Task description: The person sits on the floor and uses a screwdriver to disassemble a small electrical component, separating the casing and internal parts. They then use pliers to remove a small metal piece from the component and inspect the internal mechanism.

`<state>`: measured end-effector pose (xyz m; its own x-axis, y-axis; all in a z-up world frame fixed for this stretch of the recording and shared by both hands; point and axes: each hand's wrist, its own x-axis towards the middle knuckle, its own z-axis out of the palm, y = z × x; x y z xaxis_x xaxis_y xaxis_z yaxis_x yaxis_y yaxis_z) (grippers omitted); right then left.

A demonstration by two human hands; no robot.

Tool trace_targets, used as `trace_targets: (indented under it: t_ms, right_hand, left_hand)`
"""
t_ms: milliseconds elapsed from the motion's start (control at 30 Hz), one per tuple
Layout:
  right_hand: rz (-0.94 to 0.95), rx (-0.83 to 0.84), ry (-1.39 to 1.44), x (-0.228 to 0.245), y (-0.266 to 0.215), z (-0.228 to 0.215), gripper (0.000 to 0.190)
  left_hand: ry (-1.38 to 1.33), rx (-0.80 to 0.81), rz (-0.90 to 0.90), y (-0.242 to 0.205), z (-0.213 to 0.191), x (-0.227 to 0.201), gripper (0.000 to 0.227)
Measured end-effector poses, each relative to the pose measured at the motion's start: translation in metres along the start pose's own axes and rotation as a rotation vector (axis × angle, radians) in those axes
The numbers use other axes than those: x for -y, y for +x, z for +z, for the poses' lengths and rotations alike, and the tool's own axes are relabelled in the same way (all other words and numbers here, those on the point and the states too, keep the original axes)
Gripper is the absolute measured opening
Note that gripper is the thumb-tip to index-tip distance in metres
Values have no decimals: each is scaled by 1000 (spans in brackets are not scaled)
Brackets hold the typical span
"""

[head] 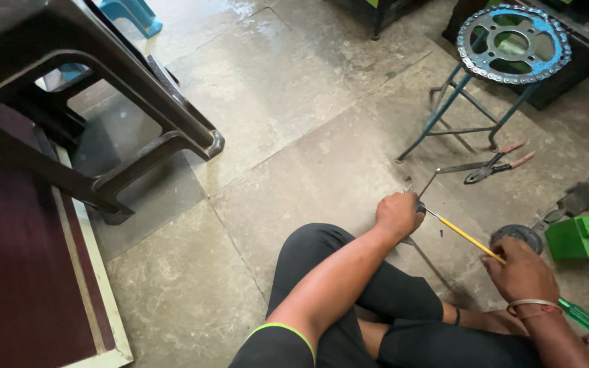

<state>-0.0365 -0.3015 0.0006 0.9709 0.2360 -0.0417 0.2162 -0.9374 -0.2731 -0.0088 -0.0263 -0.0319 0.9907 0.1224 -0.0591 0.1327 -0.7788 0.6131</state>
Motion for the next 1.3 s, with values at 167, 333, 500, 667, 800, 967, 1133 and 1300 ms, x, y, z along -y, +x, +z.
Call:
trace_targets:
  t_ms: [167,333,500,667,800,967,1133,1300]
  right_hand:
    - [-123,12,-69,-14,12,15,26]
    - [20,-52,-22,6,0,-5,32]
    - [-19,37,-71,5,7,0,28]
    - [112,39,-86,22,-3,-18,31]
    - [24,40,-20,17,1,-14,30]
    - [45,46,-64,11,0,-1,31]
    - [57,38,3,14,2,-3,32]
    - [-8,72,-71,11,3,6,25]
  left_hand:
    - [9,49,-39,3,0,-3,31]
    - [23,60,-10,1,5,-1,31]
    - [4,38,-3,-1,0,-2,34]
    - [-9,69,25,-1,2,-2,34]
    - [-16,37,27,-1,4,-1,35]
    - [6,68,40,0,10,1,33]
    - [9,77,6,3,12,2,35]
    - [20,84,3,0,14,1,33]
